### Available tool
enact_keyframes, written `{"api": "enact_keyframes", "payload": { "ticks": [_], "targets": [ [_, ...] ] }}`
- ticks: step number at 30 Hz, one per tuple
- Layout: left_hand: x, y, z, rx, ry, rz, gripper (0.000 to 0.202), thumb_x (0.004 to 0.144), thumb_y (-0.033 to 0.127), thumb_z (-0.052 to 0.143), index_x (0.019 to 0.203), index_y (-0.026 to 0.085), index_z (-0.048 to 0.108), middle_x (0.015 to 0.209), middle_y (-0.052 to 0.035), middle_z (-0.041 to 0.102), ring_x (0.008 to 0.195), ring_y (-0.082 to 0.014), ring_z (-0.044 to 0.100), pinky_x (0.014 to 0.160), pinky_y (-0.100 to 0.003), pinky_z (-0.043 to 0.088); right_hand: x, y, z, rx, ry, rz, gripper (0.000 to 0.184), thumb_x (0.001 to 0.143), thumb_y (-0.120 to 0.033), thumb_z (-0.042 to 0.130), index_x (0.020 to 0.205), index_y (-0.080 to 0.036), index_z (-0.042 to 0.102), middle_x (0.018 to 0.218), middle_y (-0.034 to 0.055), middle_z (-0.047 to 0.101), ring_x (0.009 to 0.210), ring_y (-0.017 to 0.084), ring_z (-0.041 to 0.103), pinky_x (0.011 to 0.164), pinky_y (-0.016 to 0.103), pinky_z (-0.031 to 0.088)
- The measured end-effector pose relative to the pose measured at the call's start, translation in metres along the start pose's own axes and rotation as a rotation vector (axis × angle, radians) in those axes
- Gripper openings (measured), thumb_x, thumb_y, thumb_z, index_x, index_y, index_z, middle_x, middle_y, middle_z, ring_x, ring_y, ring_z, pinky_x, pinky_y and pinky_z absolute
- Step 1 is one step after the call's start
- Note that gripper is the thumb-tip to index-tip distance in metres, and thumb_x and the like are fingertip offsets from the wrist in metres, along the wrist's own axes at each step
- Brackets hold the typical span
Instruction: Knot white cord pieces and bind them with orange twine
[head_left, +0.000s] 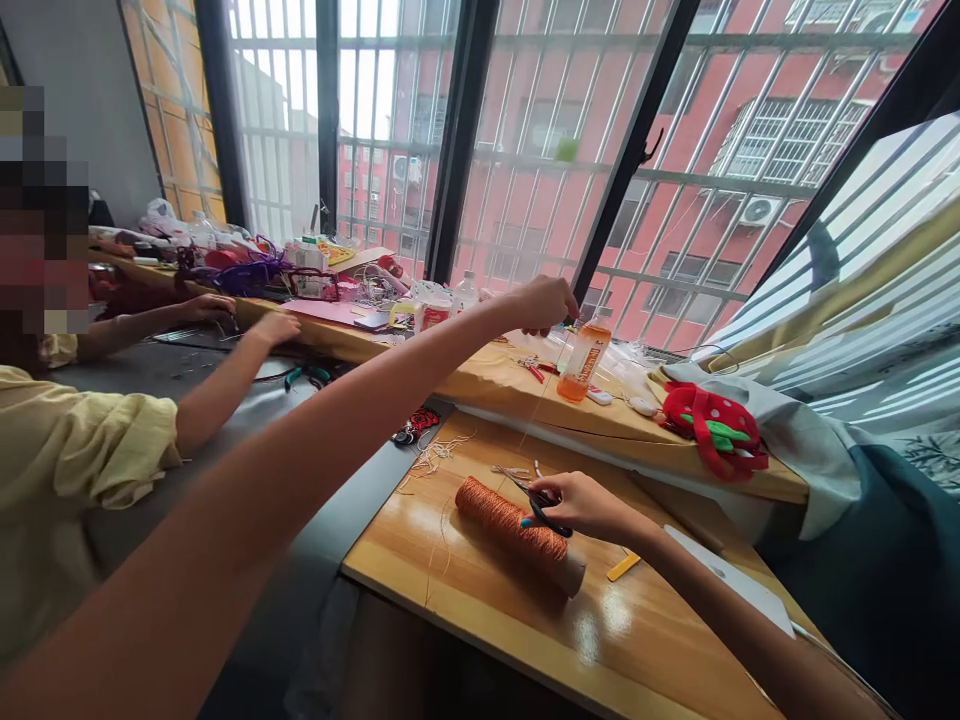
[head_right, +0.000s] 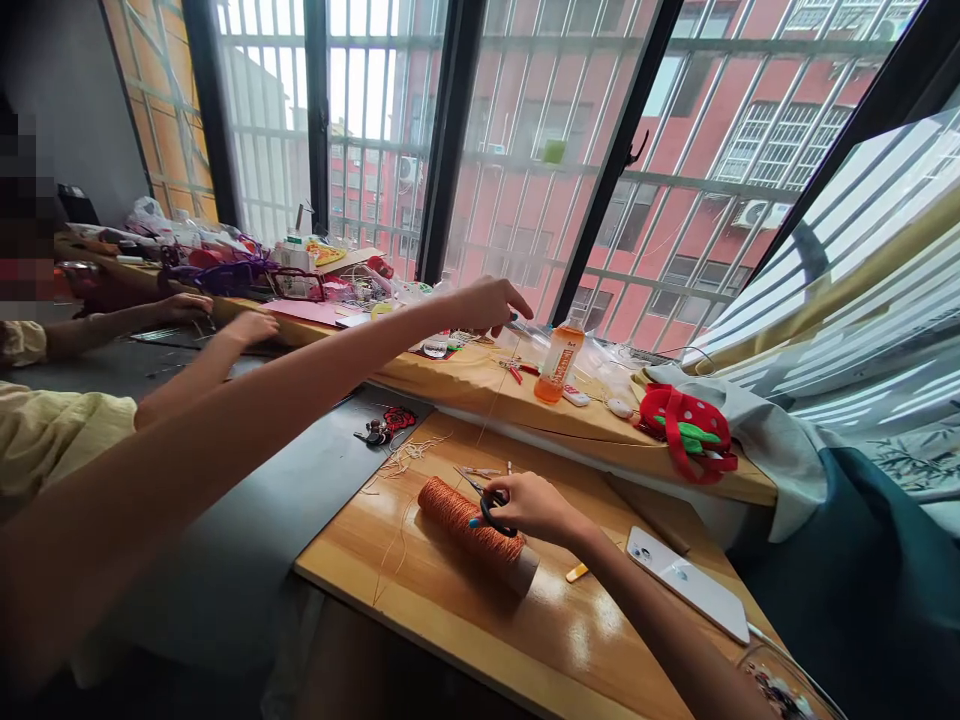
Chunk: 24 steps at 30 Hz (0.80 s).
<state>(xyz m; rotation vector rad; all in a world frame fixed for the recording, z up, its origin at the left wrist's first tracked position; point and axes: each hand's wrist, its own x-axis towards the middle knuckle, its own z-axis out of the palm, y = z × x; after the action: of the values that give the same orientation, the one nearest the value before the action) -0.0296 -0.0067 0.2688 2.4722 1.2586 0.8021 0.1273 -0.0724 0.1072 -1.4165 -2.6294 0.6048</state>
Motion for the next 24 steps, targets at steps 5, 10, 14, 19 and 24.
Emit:
{"api": "enact_keyframes", "payload": {
  "ticks": [5,10,14,19,24],
  "targets": [
    [0.001,-0.004,-0.012,-0.016,0.022,-0.04,0.044,0.069,0.005,0.039,0.11,0.01,0.053,0.042,-0.0008,0.045,0.044,-0.0085,0.044,0.048,-0.024,0.037,0.002,0.012,0.024,-0.054,0.138,0.045,0.03,0.067,-0.046,0.051,0.059,-0.018,0.057,0.05,-0.0029,0.048,0.047,0.008,0.039,0.046,0.019,0.026],
    [0.004,-0.015,-0.025,-0.055,0.076,-0.011,0.041,0.069,0.009,0.042,0.109,0.008,0.053,0.044,-0.0015,0.048,0.044,-0.0078,0.043,0.048,-0.023,0.037,0.0,0.017,0.041,-0.072,0.213,0.088,0.028,0.07,-0.046,0.046,0.069,-0.021,0.057,0.057,-0.001,0.056,0.051,0.012,0.048,0.048,0.02,0.03],
    [0.001,-0.043,0.007,-0.003,-0.312,-0.049,0.047,0.064,0.007,0.043,0.109,0.014,0.052,0.044,0.0007,0.052,0.04,-0.0071,0.042,0.046,-0.021,0.037,-0.017,0.005,0.047,-0.124,0.334,0.027,0.029,0.071,-0.045,0.047,0.088,-0.023,0.056,0.072,0.0003,0.062,0.06,0.015,0.054,0.052,0.022,0.034],
    [0.018,-0.076,0.078,0.095,-0.405,-0.075,0.043,0.061,0.006,0.046,0.101,0.015,0.058,0.048,-0.0003,0.056,0.041,-0.0084,0.044,0.045,-0.02,0.037,-0.048,-0.017,0.065,-0.325,0.569,-0.261,0.021,0.074,-0.033,0.05,0.088,-0.019,0.056,0.069,0.0028,0.062,0.058,0.014,0.055,0.052,0.023,0.035],
    [0.048,-0.076,0.105,0.098,-0.111,-0.033,0.038,0.075,0.01,0.034,0.109,0.014,0.05,0.082,-0.0086,0.062,0.066,-0.0125,0.054,0.055,-0.02,0.04,-0.072,-0.04,0.082,-0.536,0.634,-0.526,0.016,0.074,-0.026,0.048,0.086,-0.017,0.055,0.054,-0.0006,0.055,0.045,0.011,0.048,0.044,0.025,0.03]
  ]
}}
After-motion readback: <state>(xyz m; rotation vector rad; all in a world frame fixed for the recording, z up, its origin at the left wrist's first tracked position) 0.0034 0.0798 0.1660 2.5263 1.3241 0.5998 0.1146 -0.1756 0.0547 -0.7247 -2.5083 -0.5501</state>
